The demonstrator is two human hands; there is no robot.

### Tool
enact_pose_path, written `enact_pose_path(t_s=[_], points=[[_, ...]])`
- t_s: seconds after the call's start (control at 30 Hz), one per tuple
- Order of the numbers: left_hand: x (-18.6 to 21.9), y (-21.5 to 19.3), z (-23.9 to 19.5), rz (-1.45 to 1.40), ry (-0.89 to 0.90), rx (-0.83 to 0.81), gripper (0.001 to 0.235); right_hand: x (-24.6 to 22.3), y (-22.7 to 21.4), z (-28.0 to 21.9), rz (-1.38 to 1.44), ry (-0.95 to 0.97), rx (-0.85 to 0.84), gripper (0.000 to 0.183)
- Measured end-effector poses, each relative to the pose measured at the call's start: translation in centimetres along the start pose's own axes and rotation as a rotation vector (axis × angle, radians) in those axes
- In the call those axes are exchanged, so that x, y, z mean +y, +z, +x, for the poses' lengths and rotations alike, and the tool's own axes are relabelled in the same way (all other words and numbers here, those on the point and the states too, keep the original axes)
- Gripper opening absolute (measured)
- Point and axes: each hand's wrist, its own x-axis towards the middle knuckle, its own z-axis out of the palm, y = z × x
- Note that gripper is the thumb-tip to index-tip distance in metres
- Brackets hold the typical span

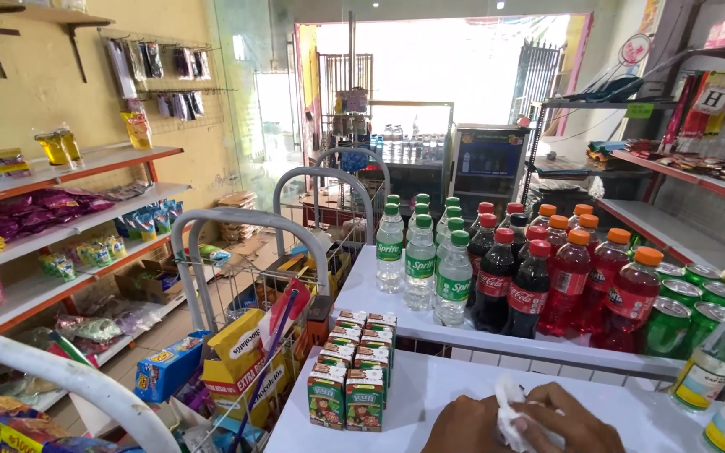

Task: Cleaning individual juice boxes by wiping them with a cloth on a store counter.

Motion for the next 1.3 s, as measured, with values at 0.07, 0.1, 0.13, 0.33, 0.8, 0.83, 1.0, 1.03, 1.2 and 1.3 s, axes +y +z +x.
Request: enact_pose_path(t_s=[0.07, 0.1, 0.13, 0.33, 0.8, 0.83, 1.0, 1.03, 1.2, 1.3], points=[[1.9, -1.4, -0.5, -0.034, -0.089, -0.049, 0.046, 0.9, -0.1, 0.7, -0.063, 0.088, -0.028, 0.033], [2.8, -2.2, -0.8, -0.066, -0.183, -0.096, 0.062, 1.3, -0.2, 1.1, -0.125, 0.172, -0.057, 0.039], [3.0, -2.1, -0.6, -0.07, -0.181, -0.098, 0.062, 1.2, -0.1, 1.2, -0.127, 0.175, -0.058, 0.039], [2.0, -1.4, -0.8, -0.077, -0.159, -0.037, 0.046, -0.1, 1.3, 0.0, 0.08, 0.033, -0.051, 0.034], [0.6, -0.1, -0.2, 0.073, -0.007, -0.032, 0.035, -1.5, 0.7, -0.6, 0.08, -0.008, 0.086, 0.03], [0.7, -0.1, -0.4, 0.074, -0.006, -0.036, 0.035, -1.8, 0.3, -0.8, 0.082, -0.005, 0.086, 0.03], [2.4, -1.0, -1.0, 0.062, -0.098, -0.032, 0.045, 2.1, 1.5, 1.1, 0.223, -0.075, 0.192, 0.037], [2.5, -1.1, -0.7, 0.062, -0.096, -0.031, 0.045, 2.0, 1.1, 1.2, 0.221, -0.075, 0.193, 0.037], [3.4, -1.9, -0.2, 0.113, -0.179, -0.201, 0.057, 4.5, 2.7, 2.5, 0.272, 0.077, 0.131, 0.03], [2.7, -1.6, -1.4, 0.06, -0.064, -0.006, 0.034, -5.2, -4.3, -1.4, 0.425, 0.219, -0.126, 0.029]])
